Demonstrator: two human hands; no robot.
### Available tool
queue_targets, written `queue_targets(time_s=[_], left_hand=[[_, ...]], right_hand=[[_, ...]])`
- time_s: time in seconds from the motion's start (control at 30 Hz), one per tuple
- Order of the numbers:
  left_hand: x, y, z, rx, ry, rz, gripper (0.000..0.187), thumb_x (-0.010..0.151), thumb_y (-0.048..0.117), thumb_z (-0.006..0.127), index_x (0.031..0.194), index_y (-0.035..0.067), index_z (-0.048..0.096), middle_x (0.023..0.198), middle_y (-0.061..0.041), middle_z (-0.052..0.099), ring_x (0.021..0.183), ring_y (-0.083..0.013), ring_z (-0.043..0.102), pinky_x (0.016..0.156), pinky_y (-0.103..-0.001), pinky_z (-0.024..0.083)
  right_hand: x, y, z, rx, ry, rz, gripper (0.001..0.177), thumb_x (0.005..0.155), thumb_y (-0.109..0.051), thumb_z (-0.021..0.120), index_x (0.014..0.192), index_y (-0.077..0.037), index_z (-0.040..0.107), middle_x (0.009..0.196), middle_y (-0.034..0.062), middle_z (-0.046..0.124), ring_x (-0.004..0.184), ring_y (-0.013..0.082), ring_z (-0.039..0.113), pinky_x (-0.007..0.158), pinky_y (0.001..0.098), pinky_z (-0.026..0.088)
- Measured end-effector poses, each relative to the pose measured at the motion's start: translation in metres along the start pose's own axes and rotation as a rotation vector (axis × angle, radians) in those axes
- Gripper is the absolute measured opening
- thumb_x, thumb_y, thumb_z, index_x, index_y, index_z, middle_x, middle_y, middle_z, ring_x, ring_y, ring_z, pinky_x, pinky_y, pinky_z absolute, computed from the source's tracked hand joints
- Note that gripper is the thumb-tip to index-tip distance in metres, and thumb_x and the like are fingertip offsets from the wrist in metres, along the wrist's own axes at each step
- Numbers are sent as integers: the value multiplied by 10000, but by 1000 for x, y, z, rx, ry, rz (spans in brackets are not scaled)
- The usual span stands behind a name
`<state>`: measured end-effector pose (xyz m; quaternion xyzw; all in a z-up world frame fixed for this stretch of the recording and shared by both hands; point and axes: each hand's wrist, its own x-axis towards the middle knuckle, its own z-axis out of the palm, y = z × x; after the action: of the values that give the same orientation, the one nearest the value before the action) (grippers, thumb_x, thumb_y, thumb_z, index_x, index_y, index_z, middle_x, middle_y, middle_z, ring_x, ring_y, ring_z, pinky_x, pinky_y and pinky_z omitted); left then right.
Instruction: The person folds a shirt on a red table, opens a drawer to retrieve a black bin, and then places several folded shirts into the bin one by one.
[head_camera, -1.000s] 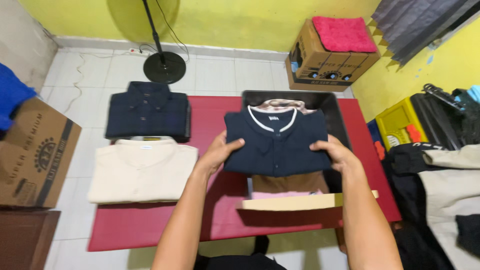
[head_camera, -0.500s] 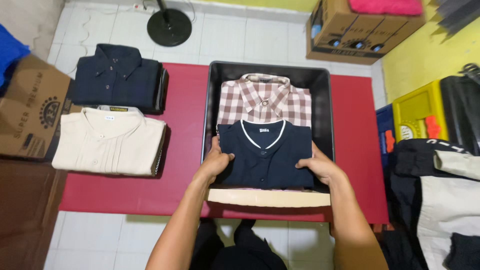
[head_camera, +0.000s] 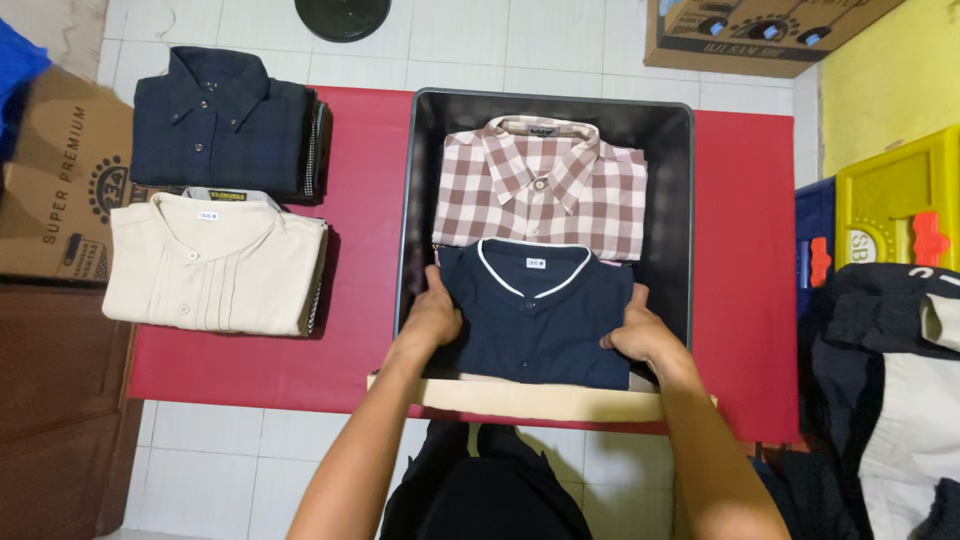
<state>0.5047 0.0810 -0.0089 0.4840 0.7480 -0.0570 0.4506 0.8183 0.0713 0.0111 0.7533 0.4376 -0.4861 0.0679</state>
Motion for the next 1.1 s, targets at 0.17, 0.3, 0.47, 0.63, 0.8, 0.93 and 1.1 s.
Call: queue_targets(time_s=[0.17,0.3,0.47,0.63,0.8,0.93,1.1], left_hand=[[-4,2,9,132,128,128,1053,863,91,679,1609,37,-63,1537,-330,348,1435,-455,388,1130,-444,443],[-49,22,5,559,124,369,1195,868,523,688,1566,-20,-115,1677,-289,-102,1561,-435,-73,1222,-541,216],[-52,54,14,765,-185,171,1482,717,837,712,1615,160,-254,1681,-240,-252,1556,-441,-217,1264,-592,38],[-26,51,26,738,-248,81,1577,628,796,817,1589,297,-329,1692,-171,-306,1553,-429,-239,1256,-591,96],[-16,45,37,711,-211,84,1569,616,787,826,1585,329,-320,1689,-147,-319,1551,-426,-249,1252,-599,145],[-17,48,37,715,-223,68,1572,615,777,837,1596,321,-303,1684,-157,-329,1549,-431,-236,1237,-612,191],[-25,43,29,650,-159,175,1330,752,613,849,1657,206,-37,1710,-202,-78,1574,-433,-21,1241,-537,239]], right_hand=[[-12,-6,7,-173,147,-96,1241,848,-85,731,1665,-33,-201,1355,387,576,1282,466,616,1123,417,489],[-26,-5,20,-567,354,-413,1229,799,-254,835,1574,-27,-92,1641,396,61,1488,514,201,1175,462,358],[-25,-48,40,-792,-78,-161,1507,741,-614,870,1579,-71,-258,1658,278,-258,1545,471,-187,1285,519,119],[-14,-52,35,-821,-208,-65,1520,741,-694,811,1578,-155,-339,1650,235,-361,1512,553,-212,1255,573,190],[13,-38,50,-944,-245,-108,1393,799,-791,708,1547,-88,-232,1638,228,-384,1500,567,-250,1245,622,149],[8,-47,50,-1186,-273,-211,1219,916,-824,582,1566,53,40,1654,228,-322,1526,538,-277,1224,716,77],[-18,-63,45,-970,-184,-73,1277,881,-644,710,1657,-24,-92,1660,286,-170,1512,571,34,1246,557,226]])
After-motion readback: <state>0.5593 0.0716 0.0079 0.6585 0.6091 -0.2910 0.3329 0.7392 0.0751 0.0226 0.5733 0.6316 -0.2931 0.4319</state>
